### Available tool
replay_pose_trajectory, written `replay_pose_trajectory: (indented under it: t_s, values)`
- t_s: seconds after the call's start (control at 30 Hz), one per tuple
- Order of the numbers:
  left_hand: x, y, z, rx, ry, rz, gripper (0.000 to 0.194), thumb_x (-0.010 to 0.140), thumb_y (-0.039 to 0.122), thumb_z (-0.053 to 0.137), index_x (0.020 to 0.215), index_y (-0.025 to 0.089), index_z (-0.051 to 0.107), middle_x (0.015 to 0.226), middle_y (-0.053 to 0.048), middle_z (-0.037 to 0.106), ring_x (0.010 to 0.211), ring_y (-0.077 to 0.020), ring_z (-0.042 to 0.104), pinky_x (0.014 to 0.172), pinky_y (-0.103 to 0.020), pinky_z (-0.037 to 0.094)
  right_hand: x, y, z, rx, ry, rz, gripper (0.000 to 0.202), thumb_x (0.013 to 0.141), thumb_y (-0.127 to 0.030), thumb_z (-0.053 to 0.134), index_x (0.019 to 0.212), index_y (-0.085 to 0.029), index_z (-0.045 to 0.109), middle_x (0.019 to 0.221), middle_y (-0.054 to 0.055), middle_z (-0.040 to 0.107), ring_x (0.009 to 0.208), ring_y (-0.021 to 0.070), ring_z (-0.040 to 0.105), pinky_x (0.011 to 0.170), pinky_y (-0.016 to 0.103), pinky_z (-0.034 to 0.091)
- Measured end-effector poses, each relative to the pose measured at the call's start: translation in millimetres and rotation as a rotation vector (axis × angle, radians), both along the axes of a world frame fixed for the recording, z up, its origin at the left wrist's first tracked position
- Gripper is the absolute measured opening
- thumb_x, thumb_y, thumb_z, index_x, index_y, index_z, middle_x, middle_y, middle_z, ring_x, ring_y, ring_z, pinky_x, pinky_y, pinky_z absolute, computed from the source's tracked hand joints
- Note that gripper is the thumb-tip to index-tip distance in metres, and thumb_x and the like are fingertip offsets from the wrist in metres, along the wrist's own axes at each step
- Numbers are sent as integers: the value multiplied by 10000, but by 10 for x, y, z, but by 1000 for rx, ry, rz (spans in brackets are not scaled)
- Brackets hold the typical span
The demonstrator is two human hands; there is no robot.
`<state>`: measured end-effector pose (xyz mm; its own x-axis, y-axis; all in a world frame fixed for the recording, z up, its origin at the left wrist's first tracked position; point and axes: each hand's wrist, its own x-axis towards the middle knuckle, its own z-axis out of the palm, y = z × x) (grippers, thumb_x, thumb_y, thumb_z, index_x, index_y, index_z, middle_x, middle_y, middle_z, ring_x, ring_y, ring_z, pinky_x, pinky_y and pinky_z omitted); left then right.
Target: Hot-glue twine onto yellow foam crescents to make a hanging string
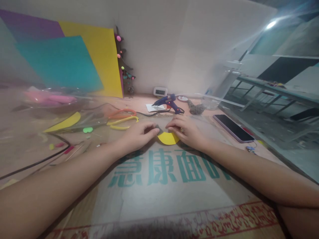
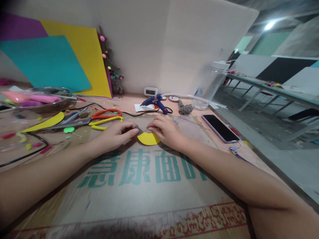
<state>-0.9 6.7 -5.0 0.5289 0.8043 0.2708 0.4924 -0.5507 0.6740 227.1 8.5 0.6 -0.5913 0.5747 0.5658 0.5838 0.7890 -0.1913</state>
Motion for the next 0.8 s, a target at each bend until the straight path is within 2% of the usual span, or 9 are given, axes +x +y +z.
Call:
replay_pose_trajectory:
  t_s: [0.17, 0.37, 0.5, 0.63, 0.7, 0.8]
  values:
    - [1, -12, 35, -132, -81, 4, 296, 893, 396, 465, 724, 162, 533, 586, 40, 445, 536, -101, 405, 494, -229, 274, 37, 5, 141, -72, 54, -122, 151, 919, -205, 523, 885, -184, 669, 864, 58, 674, 814, 184, 596, 744, 316, 459]
    - [-46, 35, 15, -365, -200, -94, 337, 876, 481, 508, 750, 169, 511, 603, 41, 459, 469, -75, 395, 418, -197, 269, 119, 96, 259, -195, 177, -294, 130, 860, -241, 572, 848, -186, 689, 846, 42, 708, 746, 181, 604, 695, 315, 468]
    - [-80, 60, 4, -405, -240, -92, 355, 863, 505, 531, 757, 167, 531, 653, 23, 495, 513, -80, 431, 430, -187, 298, 184, 177, 280, -220, 262, -344, 137, 840, -246, 578, 844, -178, 697, 846, 44, 713, 743, 178, 608, 693, 310, 463]
    - [-82, 59, 20, -435, -290, -91, 353, 856, 504, 550, 743, 171, 515, 670, 20, 496, 557, -87, 449, 470, -187, 326, 235, 253, 207, -348, 336, -423, 200, 839, -335, 597, 833, -158, 689, 760, 50, 689, 676, 187, 600, 641, 322, 469]
    - [-76, 60, 25, -443, -287, -94, 359, 863, 507, 543, 743, 170, 508, 661, 25, 487, 545, -81, 431, 465, -186, 307, 255, 286, 119, -362, 317, -427, 220, 845, -350, 593, 848, -153, 693, 772, 61, 689, 696, 206, 617, 674, 355, 493]
    - [-65, 66, 17, -404, -274, -90, 357, 876, 491, 530, 727, 167, 503, 652, 26, 480, 560, -83, 433, 483, -185, 317, 242, 274, 4, -225, 263, -267, 206, 826, -308, 631, 958, -168, 706, 1002, 104, 700, 936, 275, 643, 883, 464, 488]
